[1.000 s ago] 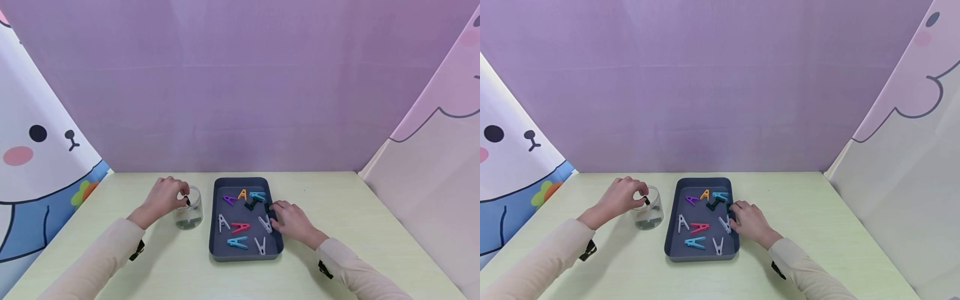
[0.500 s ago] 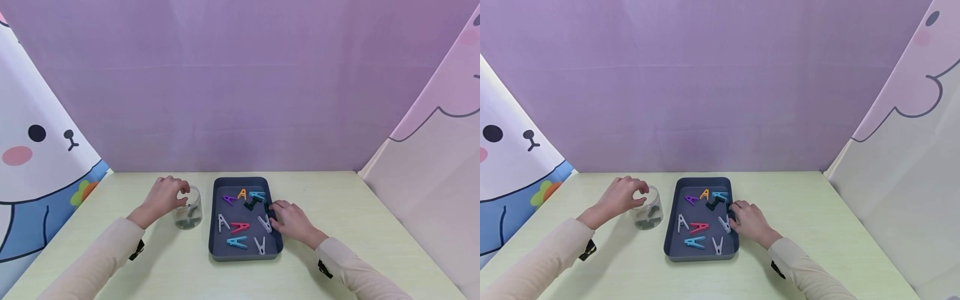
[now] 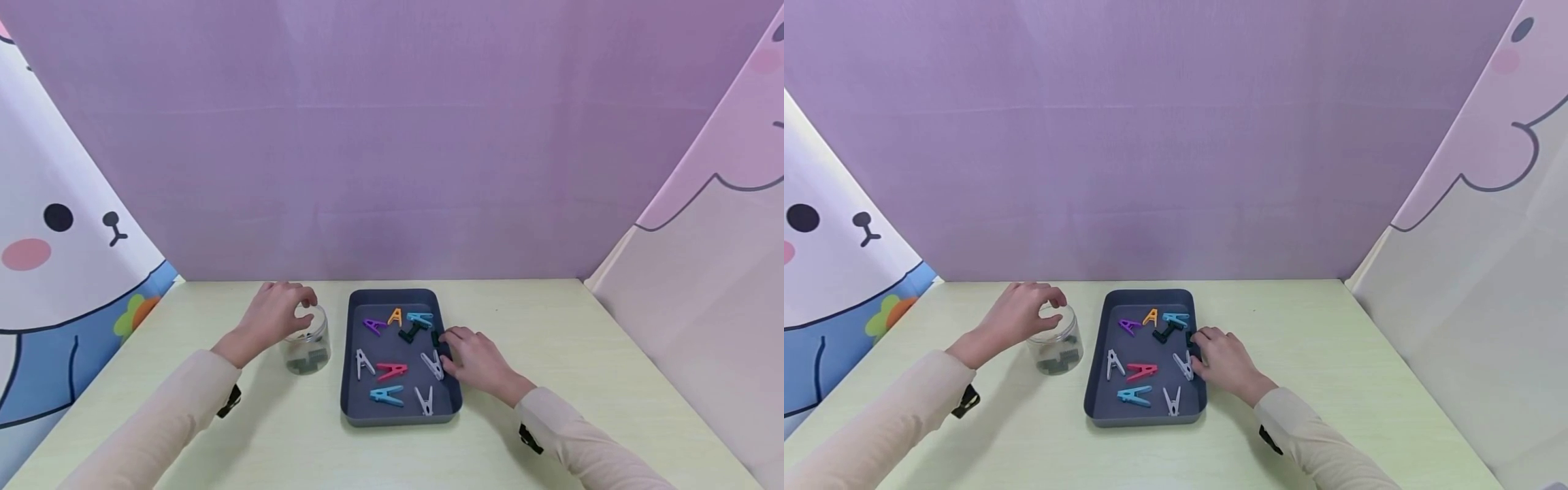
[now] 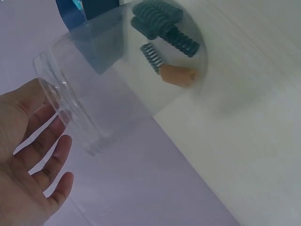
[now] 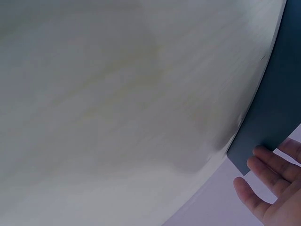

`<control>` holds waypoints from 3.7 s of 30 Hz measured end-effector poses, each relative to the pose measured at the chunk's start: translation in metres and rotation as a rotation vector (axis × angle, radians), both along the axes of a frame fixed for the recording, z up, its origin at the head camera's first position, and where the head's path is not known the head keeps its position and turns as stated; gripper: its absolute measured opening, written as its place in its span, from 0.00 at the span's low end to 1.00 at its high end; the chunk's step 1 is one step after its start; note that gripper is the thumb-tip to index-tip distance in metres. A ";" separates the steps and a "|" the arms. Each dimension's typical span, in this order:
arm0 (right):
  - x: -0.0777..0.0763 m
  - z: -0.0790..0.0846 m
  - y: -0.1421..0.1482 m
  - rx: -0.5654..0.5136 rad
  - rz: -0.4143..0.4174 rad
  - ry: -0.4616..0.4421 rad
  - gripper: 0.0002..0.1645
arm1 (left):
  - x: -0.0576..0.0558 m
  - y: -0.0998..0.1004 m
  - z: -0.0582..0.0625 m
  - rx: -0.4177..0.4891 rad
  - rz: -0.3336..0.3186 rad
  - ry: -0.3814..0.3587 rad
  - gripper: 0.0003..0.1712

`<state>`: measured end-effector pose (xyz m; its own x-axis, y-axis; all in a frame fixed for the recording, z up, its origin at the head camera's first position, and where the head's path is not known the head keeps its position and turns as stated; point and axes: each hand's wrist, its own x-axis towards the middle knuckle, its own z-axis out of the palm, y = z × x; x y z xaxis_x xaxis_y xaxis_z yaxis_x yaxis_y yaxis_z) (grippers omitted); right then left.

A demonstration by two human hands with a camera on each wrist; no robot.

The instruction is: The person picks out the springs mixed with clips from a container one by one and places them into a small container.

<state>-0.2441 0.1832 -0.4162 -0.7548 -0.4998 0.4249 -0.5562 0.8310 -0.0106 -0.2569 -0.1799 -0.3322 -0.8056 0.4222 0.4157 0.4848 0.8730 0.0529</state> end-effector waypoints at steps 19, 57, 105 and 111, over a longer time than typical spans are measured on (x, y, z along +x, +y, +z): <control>0.000 0.001 0.000 0.006 0.001 -0.014 0.19 | -0.003 0.055 0.003 0.000 -0.041 -0.034 0.11; 0.001 0.003 0.002 0.006 -0.007 -0.040 0.18 | -0.032 0.126 -0.059 -0.114 -0.079 -0.147 0.16; 0.001 0.005 0.005 0.011 0.005 -0.019 0.18 | -0.042 0.147 -0.073 -0.159 -0.135 -0.238 0.06; 0.002 0.005 0.005 0.013 -0.001 -0.029 0.18 | -0.040 0.147 -0.071 -0.156 -0.134 -0.251 0.06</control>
